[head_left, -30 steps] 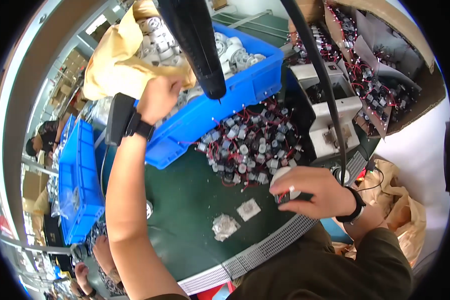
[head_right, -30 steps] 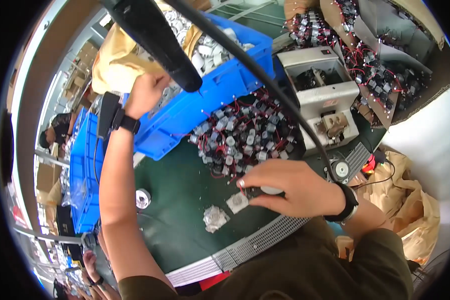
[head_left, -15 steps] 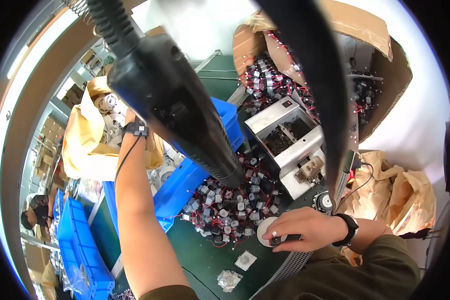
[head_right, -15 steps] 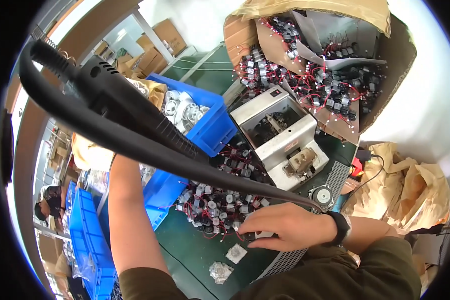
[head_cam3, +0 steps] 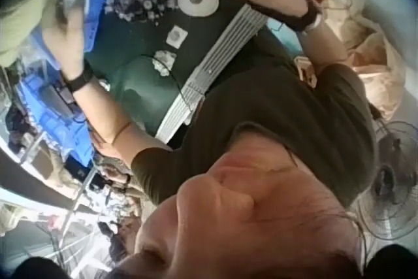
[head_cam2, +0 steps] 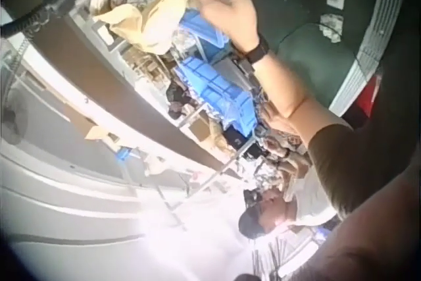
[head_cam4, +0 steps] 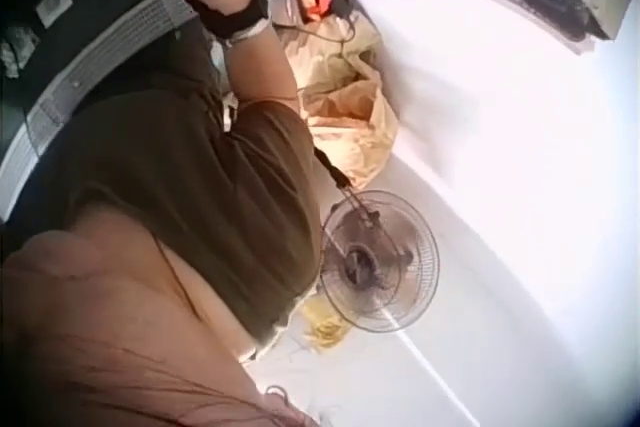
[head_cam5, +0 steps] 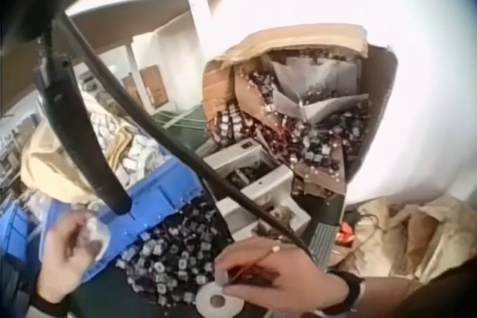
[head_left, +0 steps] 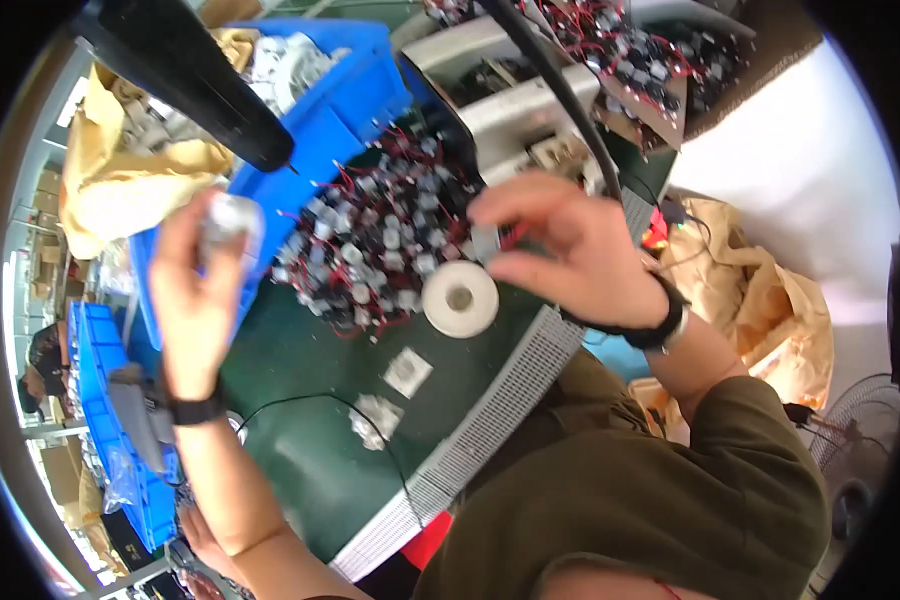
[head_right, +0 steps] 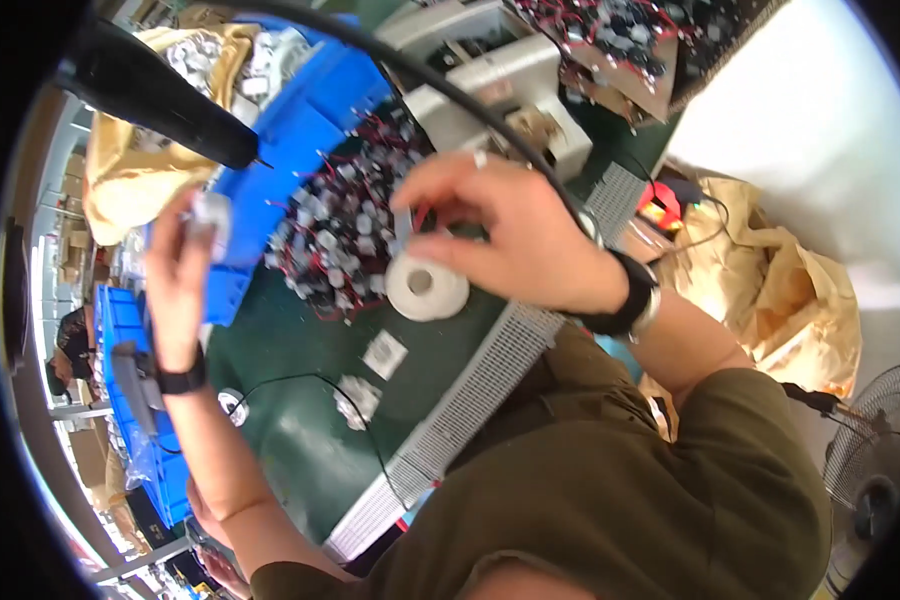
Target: Assembling electronic parts by inserting components into housings, using a handheld assembly tool, and managing wire leads at a factory workbench.
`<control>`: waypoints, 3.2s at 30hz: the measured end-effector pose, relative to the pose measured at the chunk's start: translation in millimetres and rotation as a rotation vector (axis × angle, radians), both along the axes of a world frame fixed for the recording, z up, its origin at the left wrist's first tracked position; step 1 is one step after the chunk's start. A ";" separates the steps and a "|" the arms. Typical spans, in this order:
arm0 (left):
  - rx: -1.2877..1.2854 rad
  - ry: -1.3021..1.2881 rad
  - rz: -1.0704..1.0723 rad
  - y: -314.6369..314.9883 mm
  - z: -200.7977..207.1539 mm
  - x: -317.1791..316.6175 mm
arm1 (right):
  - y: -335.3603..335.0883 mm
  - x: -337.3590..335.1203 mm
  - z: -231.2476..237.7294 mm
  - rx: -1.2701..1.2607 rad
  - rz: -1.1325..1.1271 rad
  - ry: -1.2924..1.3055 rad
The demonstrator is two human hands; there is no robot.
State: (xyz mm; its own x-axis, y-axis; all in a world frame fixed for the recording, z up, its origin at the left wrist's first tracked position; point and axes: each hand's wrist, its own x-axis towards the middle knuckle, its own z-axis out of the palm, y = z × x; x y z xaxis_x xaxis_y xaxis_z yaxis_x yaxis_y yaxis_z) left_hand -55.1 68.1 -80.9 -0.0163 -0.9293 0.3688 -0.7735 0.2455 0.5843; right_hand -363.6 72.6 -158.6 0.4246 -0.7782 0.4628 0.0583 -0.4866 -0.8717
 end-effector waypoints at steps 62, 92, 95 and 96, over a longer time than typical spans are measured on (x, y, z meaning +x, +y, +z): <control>-0.360 -0.068 -0.313 68.7 -148.9 -99.9 | -45.2 -24.5 67.1 -0.057 -0.196 -0.436; -0.400 0.010 -0.273 66.6 -141.5 -106.9 | -0.5 31.8 79.4 0.154 0.132 -0.567; -0.412 0.021 -0.265 65.8 -141.4 -110.7 | 3.4 41.1 82.9 0.262 0.106 -0.476; -0.416 0.008 -0.257 66.1 -142.0 -110.4 | 2.4 43.6 81.1 0.263 0.110 -0.471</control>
State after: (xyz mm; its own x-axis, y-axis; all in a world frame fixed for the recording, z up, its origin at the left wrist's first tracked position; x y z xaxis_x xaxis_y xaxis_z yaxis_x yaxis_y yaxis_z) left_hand -165.5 134.2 -222.9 -0.2218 -0.6696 0.7088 -0.6533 0.6417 0.4018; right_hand -320.0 75.0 -77.5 0.3040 -0.8558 0.4186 0.5097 -0.2251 -0.8304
